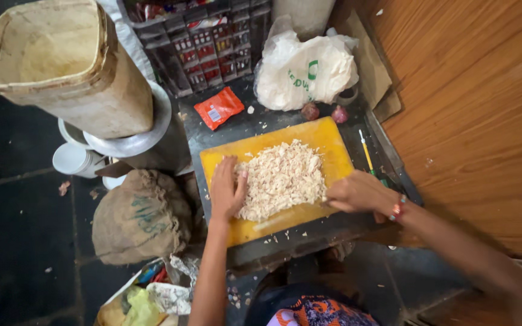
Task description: The person chops food on a yellow cutting board using a cleaver and a knife.
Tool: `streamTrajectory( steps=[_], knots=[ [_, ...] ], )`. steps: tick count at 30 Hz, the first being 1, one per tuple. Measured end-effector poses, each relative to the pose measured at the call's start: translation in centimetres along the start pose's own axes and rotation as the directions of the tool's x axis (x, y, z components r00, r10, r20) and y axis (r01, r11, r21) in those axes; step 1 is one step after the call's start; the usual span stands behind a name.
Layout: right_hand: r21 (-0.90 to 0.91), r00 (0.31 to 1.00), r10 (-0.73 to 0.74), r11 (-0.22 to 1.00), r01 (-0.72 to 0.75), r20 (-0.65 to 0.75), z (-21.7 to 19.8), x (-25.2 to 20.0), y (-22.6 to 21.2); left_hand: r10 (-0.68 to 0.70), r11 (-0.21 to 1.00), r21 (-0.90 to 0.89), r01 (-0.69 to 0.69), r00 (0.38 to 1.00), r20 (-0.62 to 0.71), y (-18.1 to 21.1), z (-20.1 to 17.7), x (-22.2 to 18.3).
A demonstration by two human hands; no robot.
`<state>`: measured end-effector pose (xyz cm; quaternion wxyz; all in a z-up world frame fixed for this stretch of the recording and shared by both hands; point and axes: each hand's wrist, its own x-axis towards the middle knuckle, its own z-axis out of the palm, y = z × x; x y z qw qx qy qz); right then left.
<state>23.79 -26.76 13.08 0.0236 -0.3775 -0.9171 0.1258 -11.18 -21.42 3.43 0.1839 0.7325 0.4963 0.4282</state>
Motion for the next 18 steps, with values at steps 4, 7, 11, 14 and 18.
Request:
streamTrajectory(
  steps=[4, 7, 11, 14, 18],
  knots=[
    [0.035, 1.0, 0.011, 0.999, -0.012, 0.018, 0.0, -4.4, 1.7, -0.172, 0.983, -0.076, 0.168, 0.983, -0.058, 1.4, 0.4, -0.2],
    [-0.05, 1.0, 0.011, 0.999, -0.01, 0.013, 0.2, -4.6, 3.3, -0.291, 0.948, -0.152, 0.28, 0.955, -0.058, 2.8, 1.7, 1.1],
    [-0.113, 0.999, 0.022, 0.993, -0.025, -0.024, 0.0, -1.3, 4.6, -0.159, 0.969, -0.197, 0.152, 0.987, -0.021, 3.0, 3.0, 2.6],
    [-0.103, 0.994, -0.034, 0.994, 0.024, -0.101, -0.4, 1.1, 4.7, -0.117, 0.936, -0.316, 0.155, 0.984, 0.137, 2.1, 3.1, 3.6],
    [-0.078, 0.999, 0.029, 0.996, -0.033, -0.043, -1.0, -0.3, 3.9, -0.261, 0.837, -0.425, 0.344, 0.935, 0.241, 0.5, 0.3, 3.1]
  ],
)
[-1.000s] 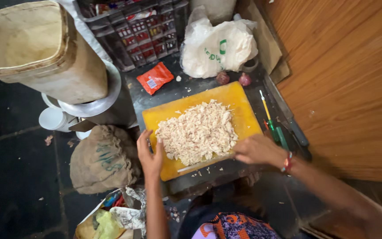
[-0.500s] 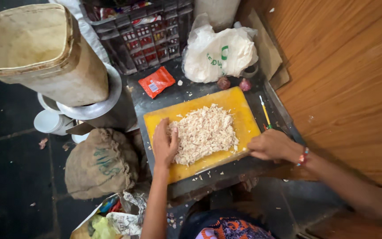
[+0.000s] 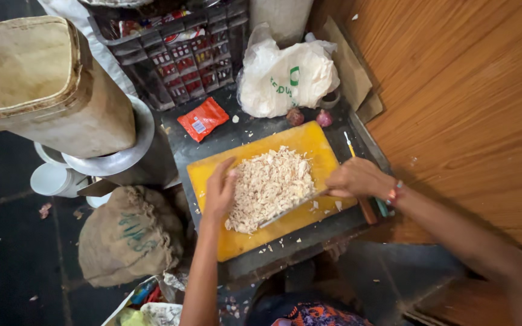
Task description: The person chops food on a yellow cutting board using a cleaver and a knife.
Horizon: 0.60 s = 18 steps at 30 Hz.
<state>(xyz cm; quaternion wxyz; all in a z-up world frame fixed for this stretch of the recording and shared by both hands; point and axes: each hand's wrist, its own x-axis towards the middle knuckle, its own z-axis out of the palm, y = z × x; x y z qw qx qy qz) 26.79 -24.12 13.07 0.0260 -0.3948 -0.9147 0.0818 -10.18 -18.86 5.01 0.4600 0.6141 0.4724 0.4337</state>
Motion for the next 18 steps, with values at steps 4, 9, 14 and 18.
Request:
streamTrajectory(
  steps=[4, 9, 14, 18],
  knots=[
    [0.064, 0.985, 0.172, 0.983, -0.171, -0.016, -1.3, -5.8, -1.0, 0.085, 0.995, -0.036, -0.096, 0.97, -0.23, -1.2, -3.8, -5.4],
    [0.032, 0.934, 0.356, 0.934, -0.355, -0.043, -1.5, -11.4, -2.5, -0.002, 0.974, -0.217, -0.067, 0.952, -0.307, -1.7, -2.7, -12.0],
    [-0.023, 0.911, 0.413, 0.91, -0.413, -0.008, -0.1, -12.0, -2.3, 0.07, 0.992, 0.123, -0.03, 0.94, -0.334, 1.1, 1.0, -12.8],
    [0.006, 0.953, 0.304, 0.953, -0.304, -0.009, 0.3, -8.8, -0.9, 0.011, 0.992, 0.121, 0.048, 0.894, -0.448, 2.0, 1.6, -11.3]
  ],
)
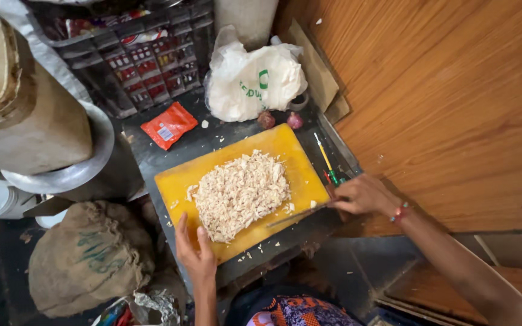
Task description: The person chops food on a yellow cutting board using a cleaver and a knife.
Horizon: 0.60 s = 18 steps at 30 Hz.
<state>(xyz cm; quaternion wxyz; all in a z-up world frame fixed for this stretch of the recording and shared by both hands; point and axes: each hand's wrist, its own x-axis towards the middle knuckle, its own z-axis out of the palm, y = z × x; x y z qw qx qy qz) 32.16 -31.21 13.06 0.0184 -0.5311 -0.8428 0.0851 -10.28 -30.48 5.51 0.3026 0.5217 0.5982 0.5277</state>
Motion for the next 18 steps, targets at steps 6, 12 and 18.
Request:
streamTrajectory(
  steps=[6, 12, 18],
  knots=[
    [-0.06, 0.993, -0.116, 0.992, 0.114, -0.035, 0.5, 6.6, 0.3, 0.048, 0.998, -0.046, -0.049, 0.999, -0.009, -1.8, 0.5, -0.4],
    [0.064, 0.985, -0.085, 0.995, 0.076, 0.148, 0.3, 5.9, -1.5, -0.074, 0.891, -0.443, 0.101, 0.994, 0.077, -4.7, -2.2, 0.5],
    [0.143, 0.98, -0.122, 0.985, 0.1, 0.16, 1.4, 6.1, -7.1, -0.099, 0.854, -0.501, 0.143, 0.988, 0.115, -4.5, -3.5, 3.2]
  ],
)
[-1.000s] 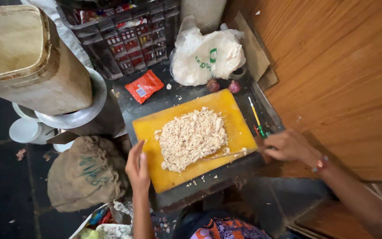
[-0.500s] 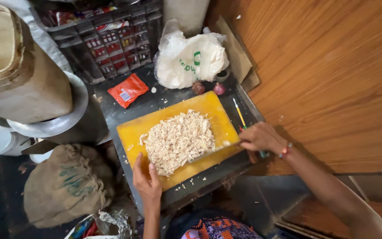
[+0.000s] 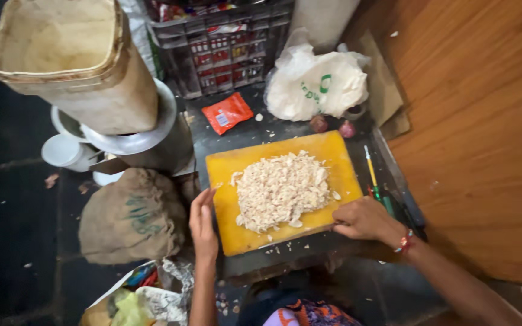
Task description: The person chops food on a yellow cutting board using a cleaver and a knife.
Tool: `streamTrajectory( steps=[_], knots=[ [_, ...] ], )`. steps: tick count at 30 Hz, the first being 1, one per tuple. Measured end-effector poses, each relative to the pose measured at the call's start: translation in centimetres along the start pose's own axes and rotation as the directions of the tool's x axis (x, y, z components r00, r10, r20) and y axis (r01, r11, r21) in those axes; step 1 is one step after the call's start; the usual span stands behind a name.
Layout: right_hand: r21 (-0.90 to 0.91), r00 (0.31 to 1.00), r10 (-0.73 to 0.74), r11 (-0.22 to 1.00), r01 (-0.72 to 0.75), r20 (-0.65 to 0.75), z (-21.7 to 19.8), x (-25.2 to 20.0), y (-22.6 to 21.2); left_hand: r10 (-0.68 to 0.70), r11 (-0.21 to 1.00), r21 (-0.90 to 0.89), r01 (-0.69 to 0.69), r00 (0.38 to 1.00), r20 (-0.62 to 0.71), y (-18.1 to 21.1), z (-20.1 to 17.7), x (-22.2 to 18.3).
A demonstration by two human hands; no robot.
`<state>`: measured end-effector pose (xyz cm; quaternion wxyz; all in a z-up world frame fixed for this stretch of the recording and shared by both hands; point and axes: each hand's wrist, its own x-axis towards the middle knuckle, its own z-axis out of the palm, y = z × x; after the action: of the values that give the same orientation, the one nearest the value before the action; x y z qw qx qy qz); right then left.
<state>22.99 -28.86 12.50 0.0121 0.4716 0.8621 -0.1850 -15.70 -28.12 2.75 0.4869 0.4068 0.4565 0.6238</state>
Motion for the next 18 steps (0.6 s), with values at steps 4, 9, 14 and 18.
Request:
streamTrajectory(
  steps=[4, 9, 14, 18],
  knots=[
    [-0.044, 0.983, -0.065, 0.997, 0.058, -0.171, 0.2, 3.7, -1.1, 0.057, 0.998, -0.021, -0.055, 0.993, 0.099, -0.5, 1.1, 3.4],
    [-0.051, 0.97, -0.096, 0.995, 0.087, -0.222, -0.4, 3.5, -0.3, 0.075, 0.995, 0.067, -0.078, 0.996, 0.048, -1.5, 2.7, 3.3],
    [-0.05, 0.989, -0.072, 0.997, 0.066, -0.128, 0.5, -1.0, 0.8, 0.19, 0.84, 0.5, -0.211, 0.977, 0.092, -1.0, 4.5, 1.0],
    [-0.064, 0.984, -0.024, 0.998, 0.013, -0.178, 0.8, -4.4, 2.3, 0.295, 0.594, 0.769, -0.237, 0.953, 0.066, -2.1, 8.3, 1.1]
  ],
)
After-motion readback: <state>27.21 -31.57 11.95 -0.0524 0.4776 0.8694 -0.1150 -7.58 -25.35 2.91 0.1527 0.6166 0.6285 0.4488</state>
